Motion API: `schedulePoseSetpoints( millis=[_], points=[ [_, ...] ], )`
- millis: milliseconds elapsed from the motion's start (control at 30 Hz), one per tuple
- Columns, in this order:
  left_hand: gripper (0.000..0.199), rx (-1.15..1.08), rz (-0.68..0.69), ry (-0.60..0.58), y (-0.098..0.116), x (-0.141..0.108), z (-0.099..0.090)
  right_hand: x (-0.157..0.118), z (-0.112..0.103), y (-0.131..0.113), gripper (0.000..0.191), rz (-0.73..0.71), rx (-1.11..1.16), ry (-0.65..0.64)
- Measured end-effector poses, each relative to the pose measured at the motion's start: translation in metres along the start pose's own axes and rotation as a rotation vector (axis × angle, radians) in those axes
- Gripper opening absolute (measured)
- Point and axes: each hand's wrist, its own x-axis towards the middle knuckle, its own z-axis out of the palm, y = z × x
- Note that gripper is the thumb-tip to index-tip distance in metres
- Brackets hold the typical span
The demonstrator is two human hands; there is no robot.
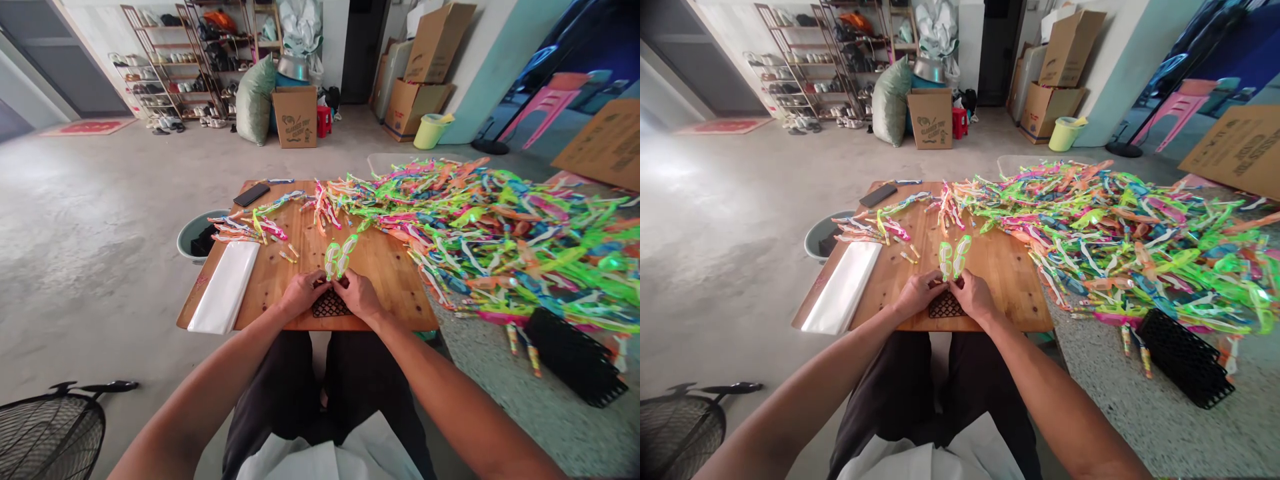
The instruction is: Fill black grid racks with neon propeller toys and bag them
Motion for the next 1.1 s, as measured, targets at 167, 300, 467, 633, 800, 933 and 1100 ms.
schedulePoseSetpoints(
  millis=[167, 300, 467, 633, 800, 933, 1100],
  points=[
    [0.018, 0.043, 0.049, -0.034, -0.003, 0.0, 0.003, 0.002, 0.0, -0.003, 0.018, -0.037, -0.04, -0.031],
    [0.017, 0.057, 0.004, -0.003, 0.003, -0.009, 0.003, -0.004, -0.006, -0.01, 0.017, -0.032, -0.021, -0.093],
    [0.026, -0.043, -0.062, -0.396, 0.006, -0.003, -0.05, 0.012, -0.043, -0.004, 0.013, -0.173, 0.11, -0.513],
    [0.03, 0.129, -0.171, -0.197, -0.012, 0.087, -0.082, 0.114, -0.063, 0.014, 0.018, -0.028, -0.105, -0.255],
    [0.05, 0.308, -0.556, 0.054, -0.03, 0.186, -0.045, 0.205, -0.026, 0.014, 0.025, 0.149, -0.342, -0.069],
    [0.05, 0.447, -0.576, -0.039, -0.034, 0.203, -0.031, 0.221, -0.001, 0.008, 0.031, 0.193, -0.378, -0.034],
    [0.028, 0.517, -0.531, -0.122, -0.029, 0.169, -0.051, 0.196, -0.007, 0.01, 0.033, 0.168, -0.475, -0.104]
  ],
)
